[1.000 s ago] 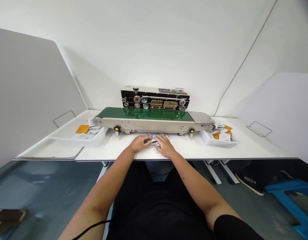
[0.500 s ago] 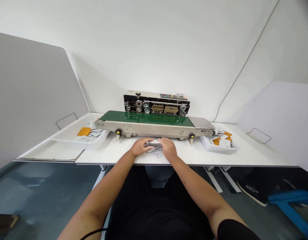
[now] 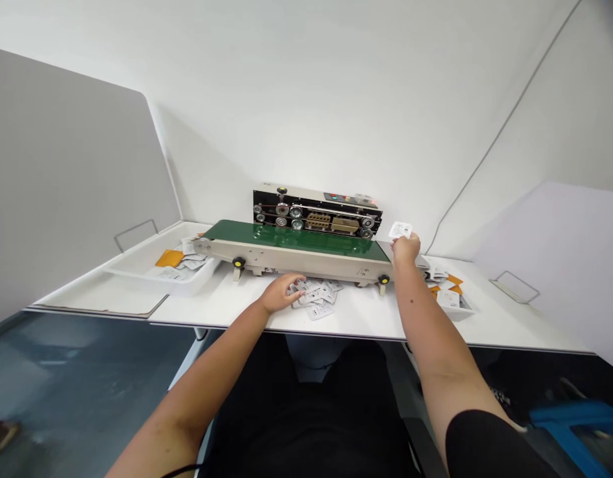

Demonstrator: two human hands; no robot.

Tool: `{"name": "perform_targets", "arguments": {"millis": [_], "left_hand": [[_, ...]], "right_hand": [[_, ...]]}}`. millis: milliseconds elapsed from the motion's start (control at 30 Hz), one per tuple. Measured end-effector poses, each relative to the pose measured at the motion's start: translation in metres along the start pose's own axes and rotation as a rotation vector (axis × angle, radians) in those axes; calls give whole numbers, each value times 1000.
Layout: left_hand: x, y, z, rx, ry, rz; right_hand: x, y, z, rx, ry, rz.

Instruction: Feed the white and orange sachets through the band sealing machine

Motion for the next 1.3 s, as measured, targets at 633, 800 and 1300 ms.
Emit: {"name": "perform_targets", "arguments": {"millis": [633, 800, 1300], "left_hand": [[-1, 4, 3, -3, 123, 68], [-8, 14, 1, -149, 105, 129], [-14, 23, -1, -157, 54, 190]], "right_hand": [[8, 70, -29, -406, 140, 14], [-5, 28, -99, -5, -537, -167], [90, 58, -257, -905, -894, -639]]}}
Point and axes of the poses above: each hand's wrist, its own z-axis towards the middle knuckle, its own y-axis out of the palm, x = y × z, the point moved 4 cm from there along z, towards the middle knuckle, and after that the axes turned 8 degrees about -z, right-handed, at the moved point
